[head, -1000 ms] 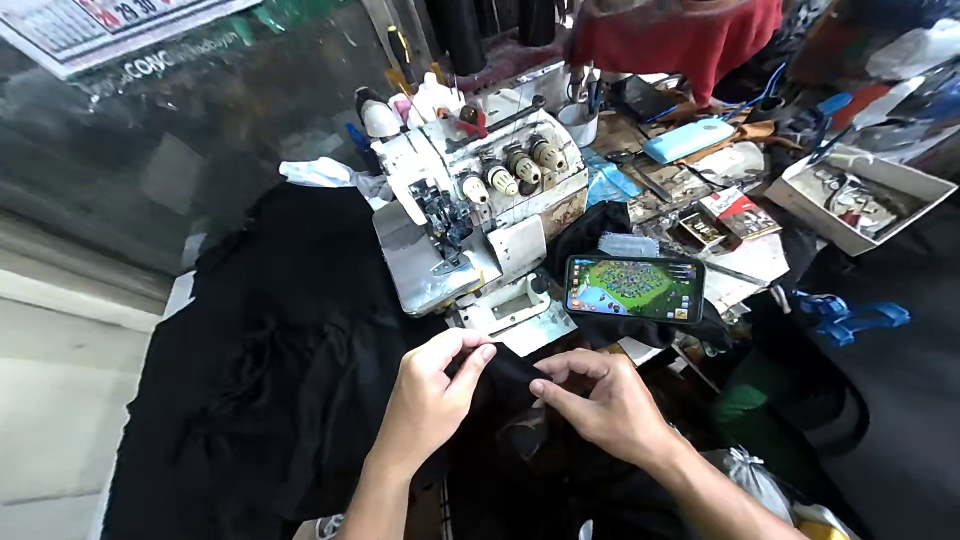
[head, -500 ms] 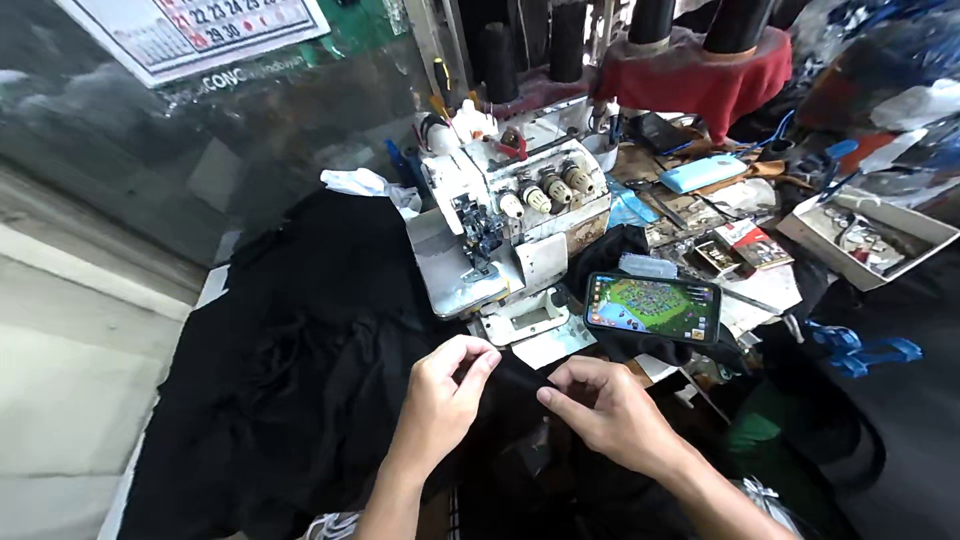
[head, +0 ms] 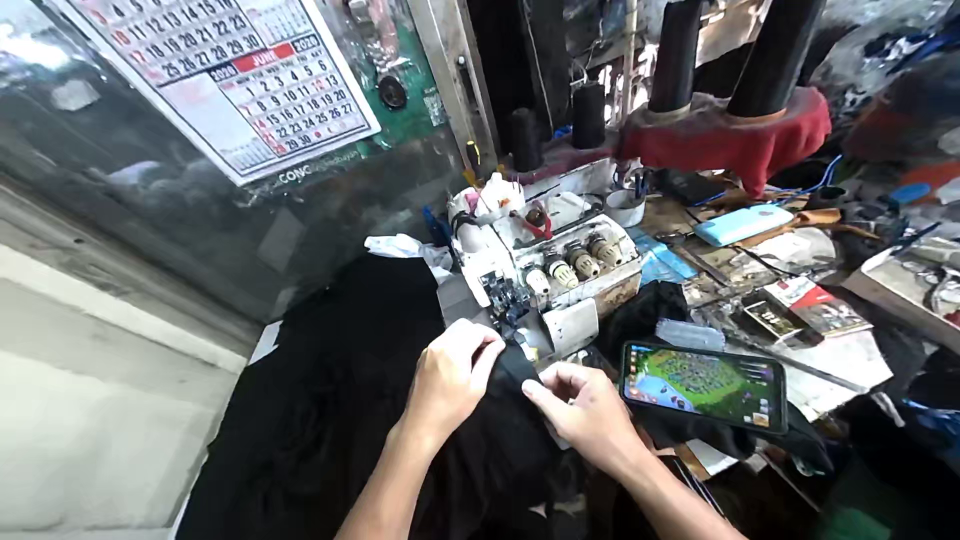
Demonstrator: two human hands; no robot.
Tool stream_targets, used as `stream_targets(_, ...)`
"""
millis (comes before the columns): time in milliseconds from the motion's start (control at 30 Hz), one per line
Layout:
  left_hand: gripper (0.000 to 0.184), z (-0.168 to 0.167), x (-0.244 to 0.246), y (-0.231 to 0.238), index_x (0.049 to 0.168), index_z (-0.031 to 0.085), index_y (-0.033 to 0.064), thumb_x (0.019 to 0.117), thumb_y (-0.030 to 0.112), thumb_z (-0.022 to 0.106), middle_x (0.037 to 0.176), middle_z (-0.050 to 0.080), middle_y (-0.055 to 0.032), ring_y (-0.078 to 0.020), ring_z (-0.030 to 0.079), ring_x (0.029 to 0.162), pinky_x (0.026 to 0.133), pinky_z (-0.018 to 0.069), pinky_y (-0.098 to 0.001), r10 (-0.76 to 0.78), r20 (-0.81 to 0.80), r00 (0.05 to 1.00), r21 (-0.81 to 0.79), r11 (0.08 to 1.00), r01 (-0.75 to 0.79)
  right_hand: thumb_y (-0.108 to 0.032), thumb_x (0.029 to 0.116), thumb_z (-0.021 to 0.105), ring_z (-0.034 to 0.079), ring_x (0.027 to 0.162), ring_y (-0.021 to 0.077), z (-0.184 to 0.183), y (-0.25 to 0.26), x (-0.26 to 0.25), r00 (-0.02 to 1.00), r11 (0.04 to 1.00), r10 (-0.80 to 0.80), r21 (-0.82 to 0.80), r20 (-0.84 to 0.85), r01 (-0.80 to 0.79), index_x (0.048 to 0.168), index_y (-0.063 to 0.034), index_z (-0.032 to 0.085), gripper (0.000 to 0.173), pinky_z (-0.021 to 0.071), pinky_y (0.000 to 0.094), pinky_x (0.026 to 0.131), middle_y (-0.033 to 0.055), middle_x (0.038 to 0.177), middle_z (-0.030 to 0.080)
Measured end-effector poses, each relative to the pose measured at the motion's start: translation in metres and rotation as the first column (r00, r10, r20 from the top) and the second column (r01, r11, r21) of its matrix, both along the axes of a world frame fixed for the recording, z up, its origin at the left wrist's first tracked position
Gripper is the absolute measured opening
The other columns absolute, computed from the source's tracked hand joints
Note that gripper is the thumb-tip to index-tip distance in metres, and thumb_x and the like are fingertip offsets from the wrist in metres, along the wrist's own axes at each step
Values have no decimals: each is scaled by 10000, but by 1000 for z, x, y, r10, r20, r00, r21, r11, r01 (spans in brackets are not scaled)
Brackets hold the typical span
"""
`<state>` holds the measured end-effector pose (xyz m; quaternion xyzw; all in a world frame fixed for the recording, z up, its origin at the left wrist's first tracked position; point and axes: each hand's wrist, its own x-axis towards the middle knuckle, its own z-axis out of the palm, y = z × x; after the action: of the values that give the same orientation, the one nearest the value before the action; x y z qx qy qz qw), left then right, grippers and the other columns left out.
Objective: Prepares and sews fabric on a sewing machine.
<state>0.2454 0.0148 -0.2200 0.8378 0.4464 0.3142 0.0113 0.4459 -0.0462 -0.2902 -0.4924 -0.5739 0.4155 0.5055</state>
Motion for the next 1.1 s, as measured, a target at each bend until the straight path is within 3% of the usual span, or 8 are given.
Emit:
stream_targets(267,203,10,-5,2,1098,674,255,920,286,766,882,711,109,-62,694,760,668,622,-274,-25,156,987,-281,957,68,-343,965,709,633,584,113,-6,-7,4,983,995,102,1,-152,-103,896,-133,741,223,551,287,517,-16,726,675)
stream_targets(367,160,12,-3,11,1031,665,232,914,247,773,877,704,111,-47,678,725,619,604,-255,-13,149,989,-222,974,46,-345,953,721,625,572,118,-5,0,1,981,999,47,-9,-189,-50,870,-126,737,234,535,287,496,-8,709,667)
stream_targets(533,106,-9,4,9,986,692,184,952,281,717,892,679,109,1,655,776,684,590,-221,30,131,991,67,997,-39,-354,939,738,644,587,121,0,12,-5,973,998,-61,-13,-224,59,858,-128,760,240,553,290,518,-7,705,684)
stream_targets(633,118,-9,4,6,999,694,186,953,290,724,917,688,113,13,656,795,692,583,-217,52,105,993,89,994,-62,-355,938,734,650,600,112,-2,9,-7,977,997,-84,-13,-198,83,854,-140,769,233,560,286,540,-19,706,689)
stream_targets(733,210,2,4,-10,1093,741,208,1012,355,616,1052,696,82,-66,651,983,858,557,-328,92,-62,994,135,987,-83,-344,954,711,693,735,96,-5,4,-8,987,996,-67,46,-148,74,936,-154,768,199,602,280,665,-38,820,724)
stream_targets(833,226,-4,23,-44,1066,782,227,1010,327,587,1077,706,74,-122,634,1038,901,501,-416,114,-32,993,145,984,-108,-335,971,695,711,861,79,-8,1,-5,993,998,-22,63,-114,29,1013,-161,760,190,620,272,779,-50,951,739)
stream_targets(1000,288,-22,38,-65,1139,777,244,1009,374,555,1119,692,32,-162,617,1080,911,475,-433,202,-91,975,157,970,-186,-207,995,662,711,772,123,-3,-2,-6,973,998,55,49,-222,-45,1019,-96,711,123,614,278,684,5,878,731)
stream_targets(1100,299,-25,35,-57,1177,761,268,1017,363,528,1144,677,20,-186,603,1103,921,463,-463,212,-94,973,158,968,-196,-191,991,681,726,759,142,0,-12,-9,958,991,131,30,-255,-127,1143,-64,670,198,627,305,675,24,902,750)
